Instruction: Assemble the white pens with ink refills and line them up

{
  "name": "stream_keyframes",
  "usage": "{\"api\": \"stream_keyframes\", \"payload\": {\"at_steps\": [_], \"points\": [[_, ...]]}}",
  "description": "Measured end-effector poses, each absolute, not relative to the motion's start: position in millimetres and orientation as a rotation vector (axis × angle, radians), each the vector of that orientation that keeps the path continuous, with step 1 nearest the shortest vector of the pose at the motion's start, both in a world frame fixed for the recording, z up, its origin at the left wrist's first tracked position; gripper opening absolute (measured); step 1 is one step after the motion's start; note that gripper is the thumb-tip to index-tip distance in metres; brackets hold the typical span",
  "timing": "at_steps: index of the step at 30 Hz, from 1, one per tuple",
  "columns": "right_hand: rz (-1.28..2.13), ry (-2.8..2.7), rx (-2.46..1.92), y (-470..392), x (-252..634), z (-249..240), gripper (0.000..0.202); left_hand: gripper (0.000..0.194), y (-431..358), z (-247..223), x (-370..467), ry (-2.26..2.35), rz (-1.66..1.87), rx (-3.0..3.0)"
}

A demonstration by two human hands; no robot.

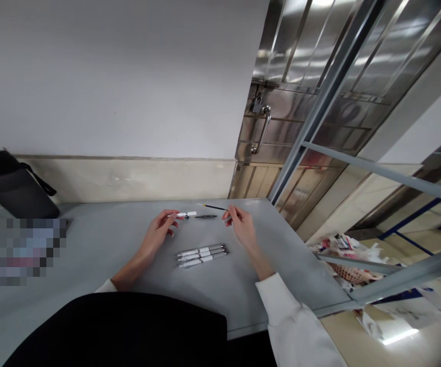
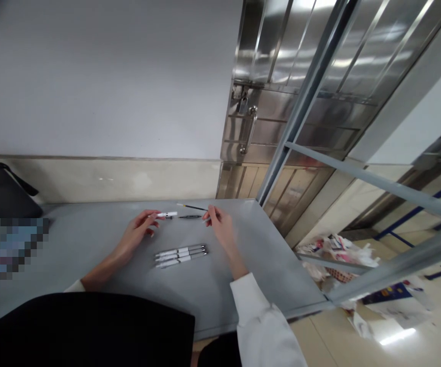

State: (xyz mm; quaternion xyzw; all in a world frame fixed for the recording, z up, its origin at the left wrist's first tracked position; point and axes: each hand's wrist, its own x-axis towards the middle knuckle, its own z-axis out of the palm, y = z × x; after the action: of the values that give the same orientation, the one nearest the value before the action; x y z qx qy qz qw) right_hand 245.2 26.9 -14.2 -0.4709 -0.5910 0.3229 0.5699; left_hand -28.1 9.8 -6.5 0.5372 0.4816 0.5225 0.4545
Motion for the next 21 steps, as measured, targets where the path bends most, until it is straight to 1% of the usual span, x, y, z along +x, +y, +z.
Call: {"api": "stream_keyframes", "payload": {"at_steps": [7,13,17,21], "points": [[0.827,-1.308,-1.079,27.1,248.0,-13.6,0.057,0.046,7.2,-3.3,-27.2,1.172,1.291,1.318],[0.794,-1.358,-1.113,28.1,249.6,-14.1,0.055,0.044,5.3,-1.6,-24.7,1.179,1.289,1.307],[0.746,-1.384,-1.123,27.8,248.7,-12.3,0.047,0.042,4.8,-2.6,-22.5,1.165,1.283,1.314],[0.711,-1.405,-1.119,28.1,248.0,-11.9,0.037,0.046,6.5,-4.5,-22.4,1.179,1.281,1.317]]}}
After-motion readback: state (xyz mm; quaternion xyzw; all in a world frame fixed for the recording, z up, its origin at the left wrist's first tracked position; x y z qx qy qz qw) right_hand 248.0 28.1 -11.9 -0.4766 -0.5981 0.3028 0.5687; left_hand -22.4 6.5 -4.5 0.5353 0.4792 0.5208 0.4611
